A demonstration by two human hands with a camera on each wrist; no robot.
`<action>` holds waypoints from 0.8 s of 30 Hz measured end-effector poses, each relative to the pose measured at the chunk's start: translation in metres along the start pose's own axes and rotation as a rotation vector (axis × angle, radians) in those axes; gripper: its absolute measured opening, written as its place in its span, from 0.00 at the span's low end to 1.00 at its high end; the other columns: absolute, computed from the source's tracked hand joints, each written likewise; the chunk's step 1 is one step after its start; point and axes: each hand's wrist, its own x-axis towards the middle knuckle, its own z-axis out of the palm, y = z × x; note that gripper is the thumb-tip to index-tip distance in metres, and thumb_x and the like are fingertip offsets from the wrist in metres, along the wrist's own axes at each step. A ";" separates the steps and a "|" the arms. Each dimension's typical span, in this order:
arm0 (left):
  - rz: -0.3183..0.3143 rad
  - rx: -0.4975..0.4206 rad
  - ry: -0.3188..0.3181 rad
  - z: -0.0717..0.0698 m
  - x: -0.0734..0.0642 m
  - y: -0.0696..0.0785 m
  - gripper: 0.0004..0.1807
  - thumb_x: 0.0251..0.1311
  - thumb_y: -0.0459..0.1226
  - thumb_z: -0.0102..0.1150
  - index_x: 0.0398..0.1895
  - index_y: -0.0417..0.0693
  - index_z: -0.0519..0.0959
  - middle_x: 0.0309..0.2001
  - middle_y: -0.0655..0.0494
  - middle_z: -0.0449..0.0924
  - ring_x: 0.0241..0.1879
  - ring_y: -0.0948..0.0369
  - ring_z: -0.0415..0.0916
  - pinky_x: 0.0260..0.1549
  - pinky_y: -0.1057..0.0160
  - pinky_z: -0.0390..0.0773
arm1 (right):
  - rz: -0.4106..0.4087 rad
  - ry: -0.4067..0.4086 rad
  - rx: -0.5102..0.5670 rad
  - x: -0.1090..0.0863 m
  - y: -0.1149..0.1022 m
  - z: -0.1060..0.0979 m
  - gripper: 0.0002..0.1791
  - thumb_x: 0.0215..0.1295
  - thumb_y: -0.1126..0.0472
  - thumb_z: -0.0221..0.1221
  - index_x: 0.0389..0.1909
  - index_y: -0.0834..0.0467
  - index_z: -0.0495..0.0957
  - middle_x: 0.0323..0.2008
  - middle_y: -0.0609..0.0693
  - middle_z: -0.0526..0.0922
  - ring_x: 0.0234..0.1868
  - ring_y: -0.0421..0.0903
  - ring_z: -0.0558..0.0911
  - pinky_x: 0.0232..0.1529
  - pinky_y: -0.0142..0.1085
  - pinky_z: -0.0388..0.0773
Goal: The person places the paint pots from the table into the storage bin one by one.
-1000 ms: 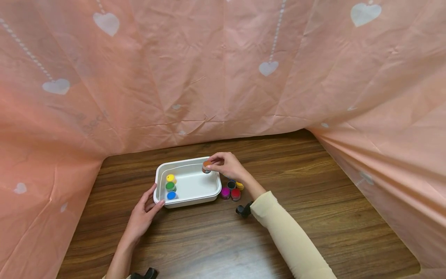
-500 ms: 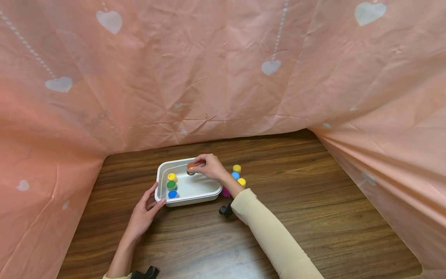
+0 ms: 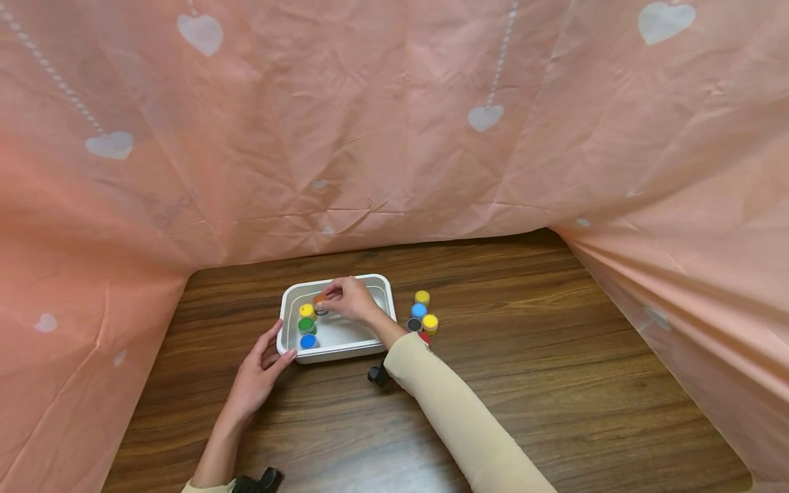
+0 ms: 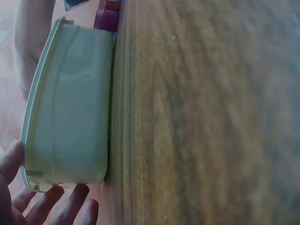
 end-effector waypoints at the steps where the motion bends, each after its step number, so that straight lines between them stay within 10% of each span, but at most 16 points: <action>1: 0.003 -0.003 0.002 0.000 0.000 0.000 0.41 0.72 0.49 0.62 0.83 0.58 0.55 0.76 0.38 0.64 0.65 0.44 0.77 0.54 0.67 0.79 | 0.006 0.002 -0.006 0.001 0.000 0.002 0.16 0.62 0.60 0.74 0.47 0.65 0.87 0.41 0.57 0.90 0.38 0.42 0.85 0.37 0.24 0.76; 24: -0.004 -0.001 0.002 0.001 -0.001 -0.002 0.41 0.73 0.48 0.62 0.83 0.60 0.55 0.77 0.40 0.64 0.65 0.45 0.78 0.54 0.66 0.79 | 0.021 0.010 -0.216 0.006 0.014 0.021 0.13 0.59 0.57 0.76 0.40 0.60 0.89 0.36 0.50 0.89 0.35 0.38 0.82 0.39 0.27 0.76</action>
